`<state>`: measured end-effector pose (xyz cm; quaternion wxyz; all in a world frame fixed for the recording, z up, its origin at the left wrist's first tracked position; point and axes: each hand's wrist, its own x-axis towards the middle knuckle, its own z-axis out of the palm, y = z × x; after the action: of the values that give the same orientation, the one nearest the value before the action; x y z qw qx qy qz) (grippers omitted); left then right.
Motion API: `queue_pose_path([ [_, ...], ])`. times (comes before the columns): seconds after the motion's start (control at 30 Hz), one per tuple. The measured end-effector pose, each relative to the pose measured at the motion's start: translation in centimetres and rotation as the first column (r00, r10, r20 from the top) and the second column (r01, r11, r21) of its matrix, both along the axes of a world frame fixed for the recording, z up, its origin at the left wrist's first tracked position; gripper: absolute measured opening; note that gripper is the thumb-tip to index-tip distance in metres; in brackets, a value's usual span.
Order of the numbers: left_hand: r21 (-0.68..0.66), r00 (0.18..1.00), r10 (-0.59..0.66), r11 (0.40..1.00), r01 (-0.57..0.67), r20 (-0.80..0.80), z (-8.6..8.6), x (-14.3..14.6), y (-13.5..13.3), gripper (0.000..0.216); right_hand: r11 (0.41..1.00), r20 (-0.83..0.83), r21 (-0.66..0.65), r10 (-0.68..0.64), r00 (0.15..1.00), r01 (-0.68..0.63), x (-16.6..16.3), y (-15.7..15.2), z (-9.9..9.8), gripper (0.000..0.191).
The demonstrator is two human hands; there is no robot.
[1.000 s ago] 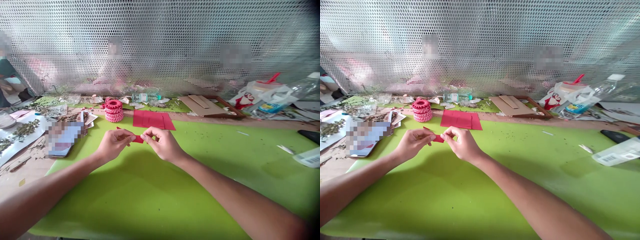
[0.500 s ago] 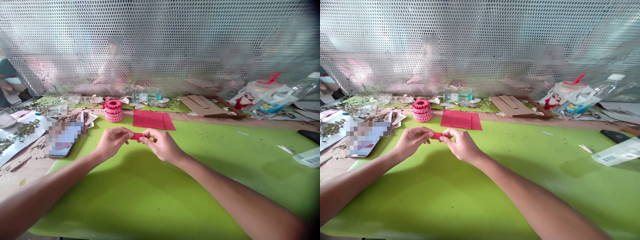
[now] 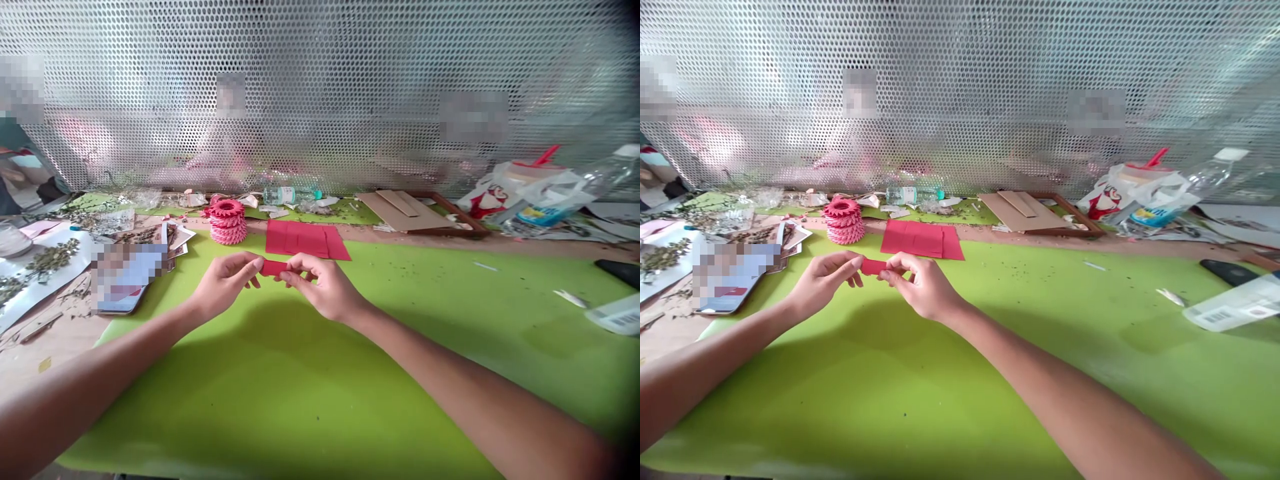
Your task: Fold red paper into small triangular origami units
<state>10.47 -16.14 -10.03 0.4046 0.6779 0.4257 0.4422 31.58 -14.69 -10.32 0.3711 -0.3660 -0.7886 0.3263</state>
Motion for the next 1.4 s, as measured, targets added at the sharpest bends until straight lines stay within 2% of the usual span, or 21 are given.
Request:
queue_pose_path([
  [0.13,0.066,0.995,-0.010,0.998,0.017,-0.103,-0.2,-0.1,-0.1,0.033,1.000,-0.003,-0.008,0.019,1.000,-0.019,0.1,0.2,-0.1,0.026],
  [0.33,0.302,0.963,0.034,0.952,0.051,-0.268,-0.3,0.0,-0.4,0.022,0.994,0.026,0.012,0.105,0.994,-0.105,0.0,-0.1,0.3,0.030],
  [0.57,0.340,0.941,0.146,0.940,-0.036,-0.306,-0.5,0.0,-0.4,0.020,0.988,0.077,0.128,0.083,0.994,-0.092,0.1,-0.6,-0.3,0.024],
  [0.73,0.361,0.925,0.177,0.931,-0.048,-0.335,-0.1,0.1,-0.6,0.018,0.961,0.126,0.200,0.170,0.977,-0.193,0.2,-1.1,0.4,0.016],
  [0.8,0.354,0.924,0.187,0.933,-0.061,-0.334,0.0,0.1,-0.7,0.019,0.968,0.121,0.177,0.156,0.980,-0.176,0.0,-1.2,0.6,0.023],
  [0.9,0.337,0.933,0.190,0.938,-0.081,-0.305,0.0,0.1,-0.8,0.018,0.991,0.043,0.112,0.070,0.997,-0.075,-0.2,-1.0,0.4,0.018],
  [0.97,0.330,0.941,0.189,0.940,-0.090,-0.282,0.0,0.0,-0.8,0.017,0.996,0.003,0.085,0.006,1.000,-0.007,-0.2,-0.8,0.1,0.021],
  [1.03,0.333,0.944,0.190,0.938,-0.094,-0.269,-0.1,0.0,-0.7,0.015,0.992,0.012,0.121,-0.024,1.000,0.023,-0.2,-0.6,-0.1,0.021],
  [1.1,0.338,0.938,0.190,0.937,-0.086,-0.289,-0.4,-0.2,-0.4,0.013,0.966,0.063,0.256,-0.040,0.997,0.023,0.1,-0.2,-0.2,0.014],
  [1.17,0.369,0.913,0.197,0.928,-0.056,-0.358,-0.6,-0.4,0.1,0.012,0.901,0.168,0.434,-0.057,0.984,-0.022,0.5,0.2,-0.2,0.010],
  [1.23,0.424,0.862,0.208,0.906,0.008,-0.462,-1.0,-0.6,0.7,0.016,0.823,0.332,0.554,-0.080,0.940,-0.126,0.9,0.7,-0.2,0.012],
  [1.3,0.462,0.801,0.207,0.882,0.096,-0.561,-1.4,-0.8,1.1,0.023,0.776,0.484,0.582,-0.091,0.870,-0.242,1.2,1.1,-0.1,0.014],
  [1.4,0.429,0.729,0.113,0.864,0.264,-0.676,-1.7,-0.9,1.1,0.024,0.763,0.623,0.541,-0.080,0.778,-0.354,1.4,1.4,0.0,0.018],
])
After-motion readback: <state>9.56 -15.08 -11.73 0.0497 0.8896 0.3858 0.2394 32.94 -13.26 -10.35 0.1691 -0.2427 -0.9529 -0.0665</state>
